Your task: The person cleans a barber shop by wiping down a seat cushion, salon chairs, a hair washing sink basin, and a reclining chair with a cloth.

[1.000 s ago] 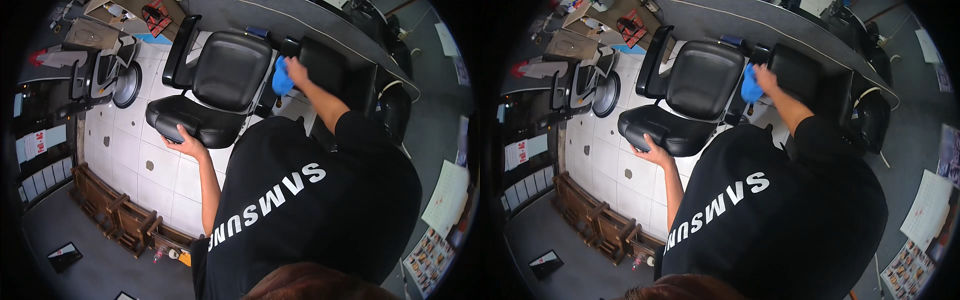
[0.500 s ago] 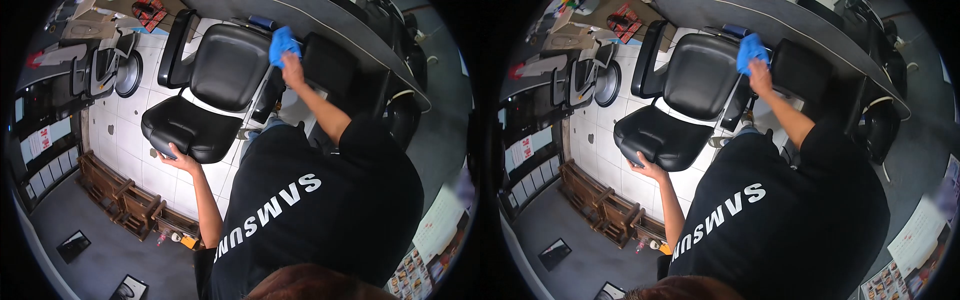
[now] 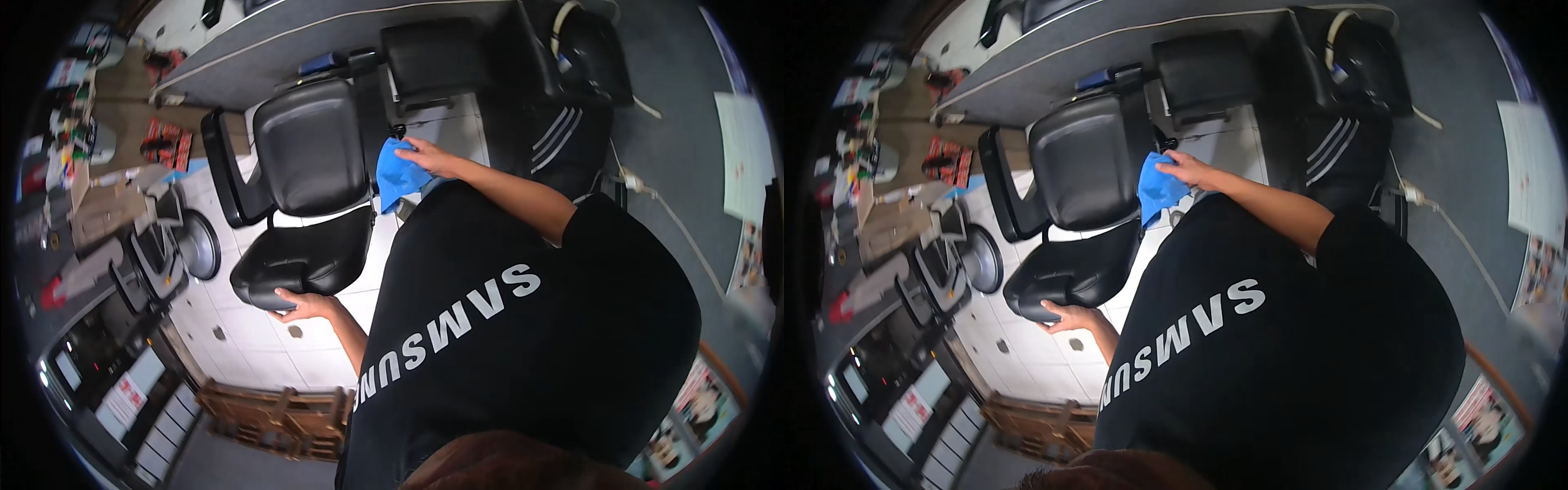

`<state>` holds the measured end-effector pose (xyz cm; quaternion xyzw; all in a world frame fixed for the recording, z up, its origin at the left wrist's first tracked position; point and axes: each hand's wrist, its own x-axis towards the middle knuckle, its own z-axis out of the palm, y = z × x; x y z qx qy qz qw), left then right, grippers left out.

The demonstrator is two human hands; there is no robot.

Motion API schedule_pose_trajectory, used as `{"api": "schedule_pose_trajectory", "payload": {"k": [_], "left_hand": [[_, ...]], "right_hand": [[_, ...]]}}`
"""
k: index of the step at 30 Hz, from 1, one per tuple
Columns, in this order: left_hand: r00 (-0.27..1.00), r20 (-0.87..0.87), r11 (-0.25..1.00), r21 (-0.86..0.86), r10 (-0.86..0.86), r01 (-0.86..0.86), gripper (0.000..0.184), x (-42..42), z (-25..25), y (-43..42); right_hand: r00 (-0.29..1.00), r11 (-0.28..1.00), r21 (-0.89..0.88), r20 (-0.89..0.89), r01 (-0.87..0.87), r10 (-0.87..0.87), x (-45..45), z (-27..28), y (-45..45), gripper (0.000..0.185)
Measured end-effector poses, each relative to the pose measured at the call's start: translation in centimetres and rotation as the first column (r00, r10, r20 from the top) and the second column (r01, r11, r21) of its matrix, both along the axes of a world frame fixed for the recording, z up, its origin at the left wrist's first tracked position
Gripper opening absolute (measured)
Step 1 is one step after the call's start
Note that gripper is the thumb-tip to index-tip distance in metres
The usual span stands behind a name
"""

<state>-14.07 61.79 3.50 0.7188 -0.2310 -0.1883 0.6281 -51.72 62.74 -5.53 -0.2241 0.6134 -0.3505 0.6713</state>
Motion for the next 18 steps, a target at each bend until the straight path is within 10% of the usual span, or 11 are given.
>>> {"api": "schedule_pose_trajectory", "payload": {"k": [10, 18], "left_hand": [[0.922, 0.384, 0.922, 0.372, -0.046, -0.109, 0.083, 3.1, -2.1, 0.2], [0.711, 0.635, 0.916, -0.013, -0.303, 0.402, 0.064, -7.3, 2.5, 1.8]], "right_hand": [[0.909, 0.913, 0.034, 0.082, 0.407, -0.408, -2.9, 1.5, 15.8, 0.071], [0.555, 0.640, 0.041, 0.455, 0.768, -0.696, -8.6, -2.0, 22.5, 0.052]]}}
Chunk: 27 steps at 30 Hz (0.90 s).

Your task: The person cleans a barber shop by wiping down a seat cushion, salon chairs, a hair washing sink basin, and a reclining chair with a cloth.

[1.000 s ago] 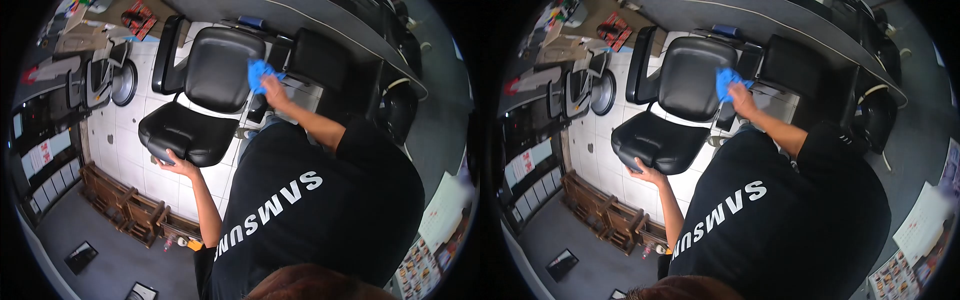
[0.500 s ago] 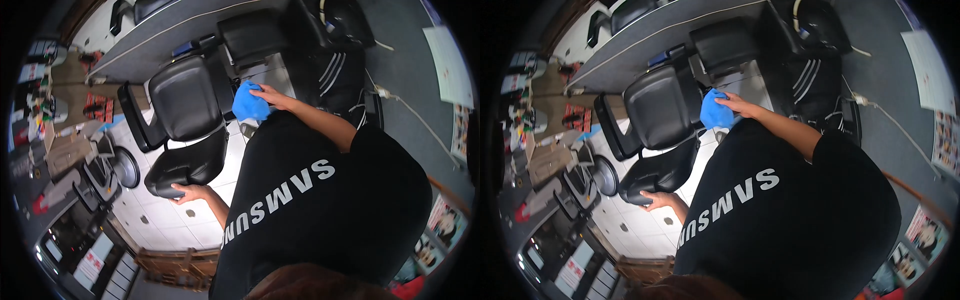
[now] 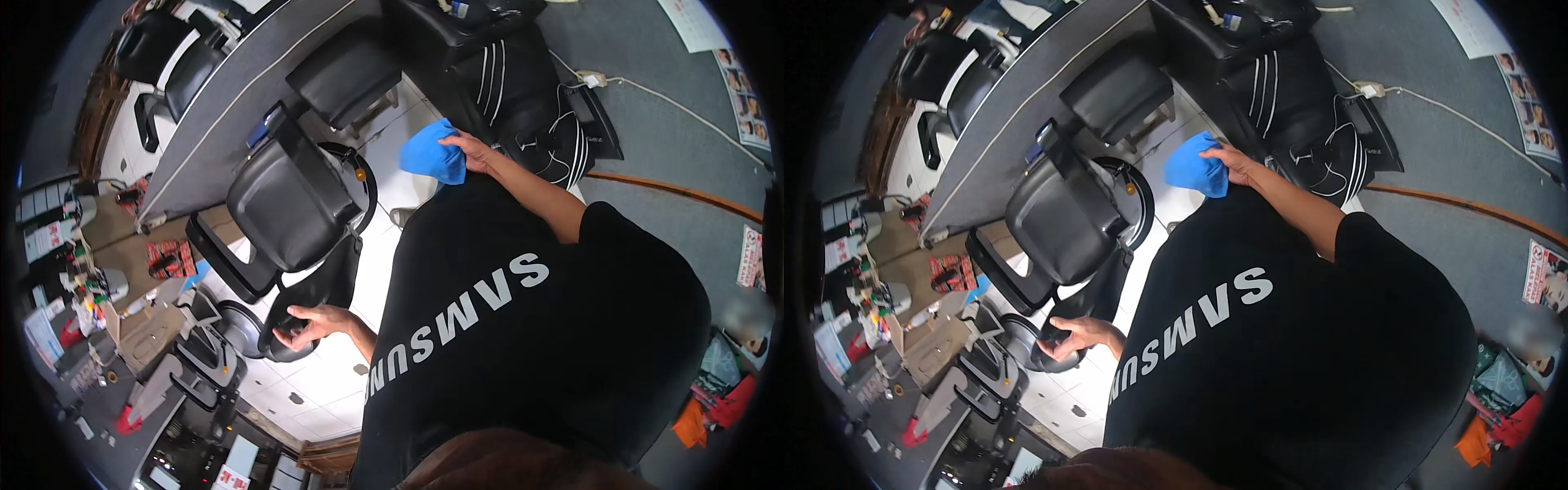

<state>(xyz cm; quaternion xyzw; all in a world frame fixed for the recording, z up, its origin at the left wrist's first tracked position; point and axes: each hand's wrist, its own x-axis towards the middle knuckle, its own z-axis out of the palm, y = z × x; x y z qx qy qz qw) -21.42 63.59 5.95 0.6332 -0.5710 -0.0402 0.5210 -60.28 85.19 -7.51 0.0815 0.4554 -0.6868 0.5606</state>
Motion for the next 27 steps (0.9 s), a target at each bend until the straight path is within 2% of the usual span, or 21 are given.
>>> {"api": "schedule_pose_trajectory", "payload": {"k": [1, 3, 4, 5, 7, 8, 9, 11, 12, 13, 15, 17, 19, 20, 21, 23, 25, 27], "left_hand": [[1.000, 0.000, 0.998, 0.065, -0.023, 0.023, 0.064, -2.4, 0.7, 0.5], [0.983, 0.094, 0.987, -0.011, -0.158, 0.160, 0.060, -4.5, -1.9, -0.2], [0.979, 0.044, 0.980, 0.009, -0.198, 0.198, 0.055, -7.4, -1.1, 0.4], [0.959, 0.167, 0.973, -0.001, -0.229, 0.233, 0.052, -8.9, -1.7, 0.3], [0.930, 0.199, 0.951, 0.087, -0.310, 0.298, 0.049, -13.4, -1.9, 1.0], [0.921, 0.147, 0.930, 0.131, -0.360, 0.343, 0.046, -16.0, -2.0, 1.4], [0.900, 0.044, 0.889, 0.184, -0.433, 0.419, 0.042, -18.7, -2.0, 1.8], [0.762, 0.139, 0.771, 0.212, -0.632, 0.601, 0.040, -22.7, -2.4, 1.8], [0.709, 0.160, 0.724, 0.238, -0.687, 0.648, 0.039, -24.9, -2.1, 2.0], [0.636, 0.195, 0.665, 0.231, -0.746, 0.710, 0.038, -26.6, -2.2, 1.9], [0.581, 0.207, 0.617, 0.258, -0.787, 0.743, 0.037, -29.7, -1.7, 2.3], [0.565, 0.178, 0.590, 0.324, -0.806, 0.740, 0.037, -31.9, -1.6, 3.0], [0.556, 0.158, 0.570, 0.378, -0.816, 0.730, 0.038, -33.0, -1.7, 3.6], [0.552, 0.152, 0.562, 0.401, -0.820, 0.724, 0.038, -33.4, -1.9, 4.1], [0.549, 0.144, 0.552, 0.425, -0.824, 0.717, 0.038, -33.7, -2.2, 4.7], [0.549, 0.137, 0.541, 0.475, -0.825, 0.695, 0.038, -34.2, -2.0, 6.0], [0.545, 0.128, 0.530, 0.494, -0.828, 0.689, 0.040, -34.0, -2.8, 6.4], [0.563, 0.119, 0.533, 0.524, -0.818, 0.664, 0.041, -34.1, -4.0, 6.7]], "right_hand": [[0.999, 1.000, -0.011, 0.026, 0.027, -0.026, -0.9, -0.8, 0.7, 0.048], [0.991, 0.993, 0.031, 0.071, 0.113, -0.115, -3.5, -2.4, 2.3, 0.044], [0.982, 0.985, 0.058, 0.078, 0.165, -0.170, -5.2, -3.8, 3.3, 0.044], [0.970, 0.972, 0.084, 0.087, 0.218, -0.225, -7.0, -5.4, 4.5, 0.044], [0.926, 0.928, 0.123, 0.105, 0.351, -0.364, -12.0, -10.5, 7.2, 0.043], [0.895, 0.899, 0.146, 0.116, 0.413, -0.430, -14.7, -12.2, 8.2, 0.042], [0.846, 0.831, 0.173, -0.030, 0.529, -0.533, -17.4, -12.5, 8.7, 0.041], [0.675, 0.655, 0.183, -0.312, 0.733, -0.668, -23.1, -12.8, 9.7, 0.040], [0.539, 0.509, 0.230, -0.568, 0.829, -0.622, -28.3, -16.1, 10.1, 0.038], [0.385, 0.349, 0.228, -0.780, 0.909, -0.493, -32.5, -19.2, 10.6, 0.037], [0.351, 0.285, 0.282, -0.909, 0.916, -0.227, -38.0, -9.6, 9.7, 0.040], [0.253, 0.290, 0.240, -0.967, 0.926, -0.008, -44.2, -7.3, 9.3, 0.043], [0.245, 0.419, 0.262, -0.965, 0.869, 0.096, -48.7, -7.6, 8.7, 0.046], [0.346, 0.461, 0.404, -0.915, 0.790, 0.208, -49.7, -7.8, 8.0, 0.051], [0.357, 0.542, 0.406, -0.913, 0.736, 0.198, -49.1, -8.5, 7.3, 0.052], [0.070, 0.487, 0.349, -0.862, 0.801, 0.502, -46.5, -11.5, 5.8, 0.050], [0.087, 0.589, 0.403, -0.867, 0.700, 0.490, -42.7, -14.9, 3.5, 0.056], [0.031, 0.627, 0.277, -0.927, 0.728, 0.373, -39.6, -15.5, 1.9, 0.055]]}}
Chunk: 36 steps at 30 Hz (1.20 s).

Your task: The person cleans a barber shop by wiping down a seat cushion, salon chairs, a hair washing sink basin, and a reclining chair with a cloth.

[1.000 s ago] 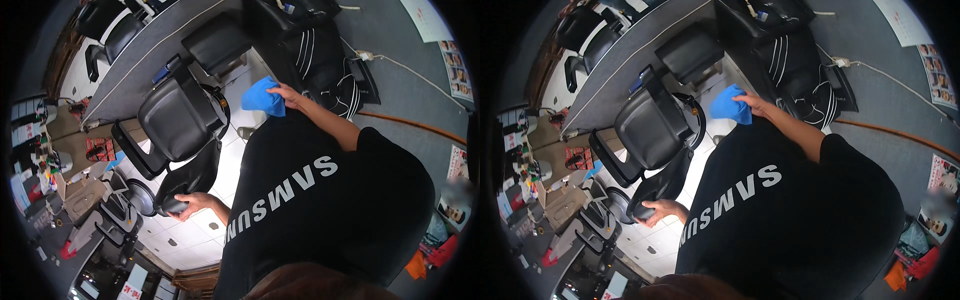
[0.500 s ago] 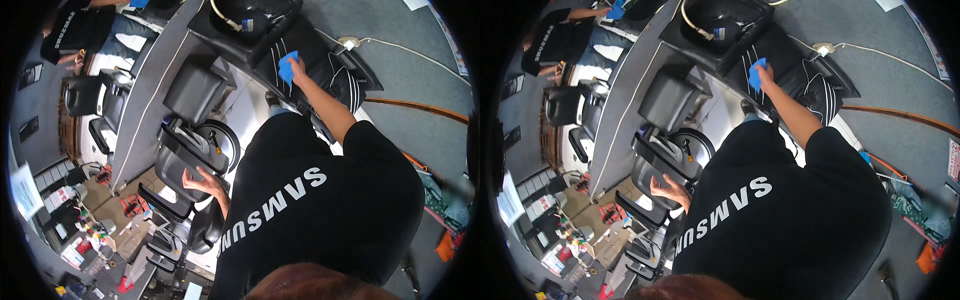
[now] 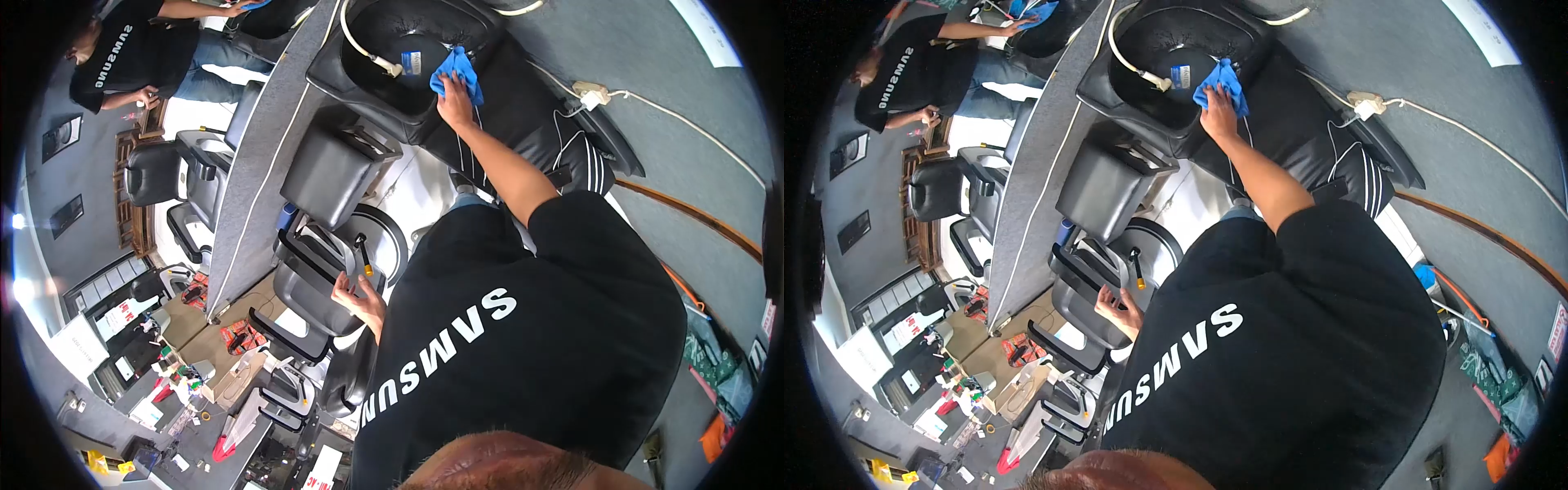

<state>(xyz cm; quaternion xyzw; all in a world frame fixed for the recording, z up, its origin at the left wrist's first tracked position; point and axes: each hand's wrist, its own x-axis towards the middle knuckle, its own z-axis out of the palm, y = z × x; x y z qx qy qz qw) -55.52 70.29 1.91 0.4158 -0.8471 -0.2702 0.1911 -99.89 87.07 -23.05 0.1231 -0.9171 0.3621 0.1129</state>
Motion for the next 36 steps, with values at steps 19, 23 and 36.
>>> {"api": "schedule_pose_trajectory", "payload": {"k": [19, 23, 36], "left_hand": [[0.982, 0.056, 0.976, 0.133, -0.179, 0.171, 0.042, -7.3, -0.7, -1.6], [0.978, 0.015, 0.954, 0.224, -0.208, 0.200, 0.043, -9.7, -2.0, -2.1], [0.465, 0.028, 0.466, 0.012, -0.885, 0.885, 0.026, -40.9, -11.7, -5.0]], "right_hand": [[0.990, 0.988, 0.114, 0.110, -0.104, 0.092, -5.3, 0.0, 2.9, 0.041], [0.981, 0.960, -0.279, 0.181, -0.012, 0.065, -0.3, 1.9, -0.4, 0.034], [0.685, 0.831, -0.361, 0.727, 0.424, -0.033, 19.9, 8.4, 5.6, 0.043]]}}
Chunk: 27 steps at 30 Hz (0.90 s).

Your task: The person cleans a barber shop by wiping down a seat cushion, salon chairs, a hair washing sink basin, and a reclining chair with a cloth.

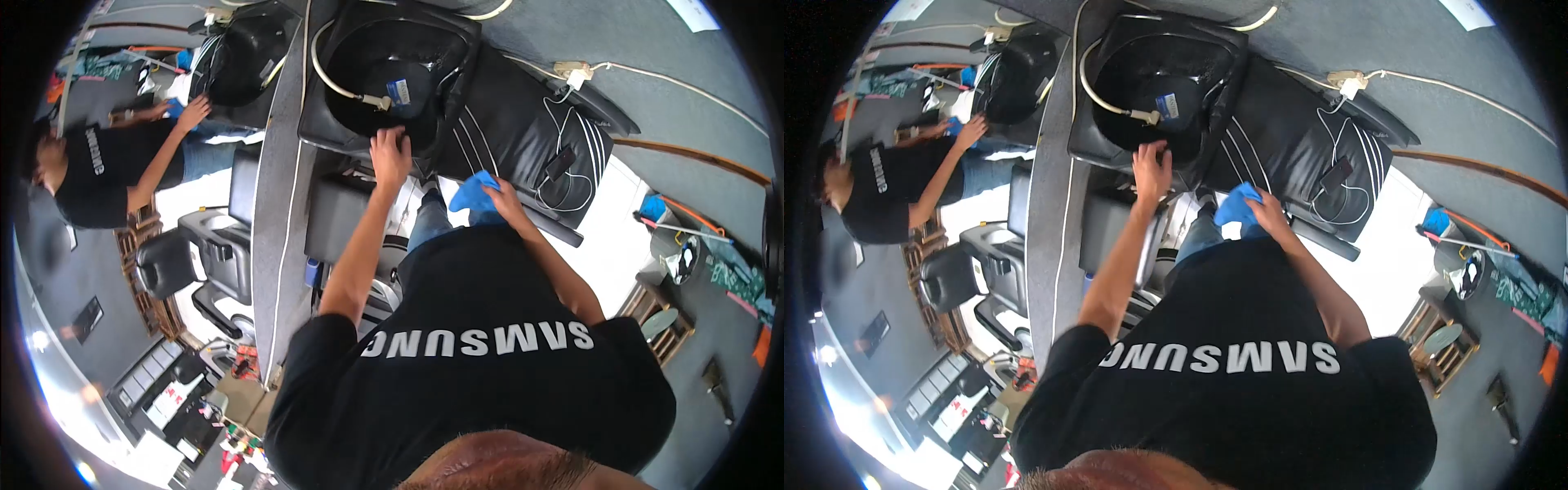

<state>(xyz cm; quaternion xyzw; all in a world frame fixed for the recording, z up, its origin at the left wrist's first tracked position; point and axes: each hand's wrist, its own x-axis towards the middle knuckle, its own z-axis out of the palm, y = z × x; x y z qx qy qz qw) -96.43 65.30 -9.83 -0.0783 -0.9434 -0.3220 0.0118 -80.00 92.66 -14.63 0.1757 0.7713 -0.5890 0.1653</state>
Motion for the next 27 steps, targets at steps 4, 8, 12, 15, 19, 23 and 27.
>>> {"api": "schedule_pose_trajectory", "payload": {"k": [4, 8, 12, 15, 19, 23, 27], "left_hand": [[0.992, -0.030, 0.913, -0.396, -0.122, 0.100, 0.031, -12.6, -9.2, -0.8], [0.972, 0.159, 0.740, -0.630, -0.173, 0.235, 0.047, -18.8, -11.9, -0.5], [0.949, 0.285, 0.677, -0.672, -0.138, 0.300, 0.062, -20.0, -14.1, 0.7], [0.929, 0.359, 0.608, -0.719, -0.090, 0.337, 0.064, -19.4, -16.8, 0.4], [0.965, 0.262, 0.708, -0.678, -0.015, 0.196, 0.063, -18.9, -17.4, 0.8], [0.960, 0.273, 0.611, -0.751, -0.060, 0.251, 0.059, -19.0, -18.4, 1.4], [0.961, 0.258, 0.622, -0.737, -0.100, 0.263, 0.043, -18.6, -19.4, 1.9]], "right_hand": [[0.961, 0.948, 0.156, -0.030, 0.277, -0.275, 5.8, -0.2, 0.8, 0.053], [0.860, 0.870, 0.080, 0.126, 0.487, -0.494, 8.4, 3.5, -0.8, 0.053], [0.807, 0.869, 0.136, 0.325, 0.476, -0.493, 10.6, 5.6, -1.7, 0.053], [0.802, 0.872, 0.189, 0.343, 0.451, -0.489, 12.2, 4.8, -2.6, 0.056], [0.789, 0.865, 0.206, 0.355, 0.457, -0.501, 11.2, 6.9, -3.0, 0.061], [0.773, 0.842, 0.278, 0.339, 0.462, -0.536, 12.0, 7.8, -2.9, 0.061], [0.758, 0.827, 0.262, 0.334, 0.497, -0.561, 13.0, 6.7, -2.5, 0.060]]}}
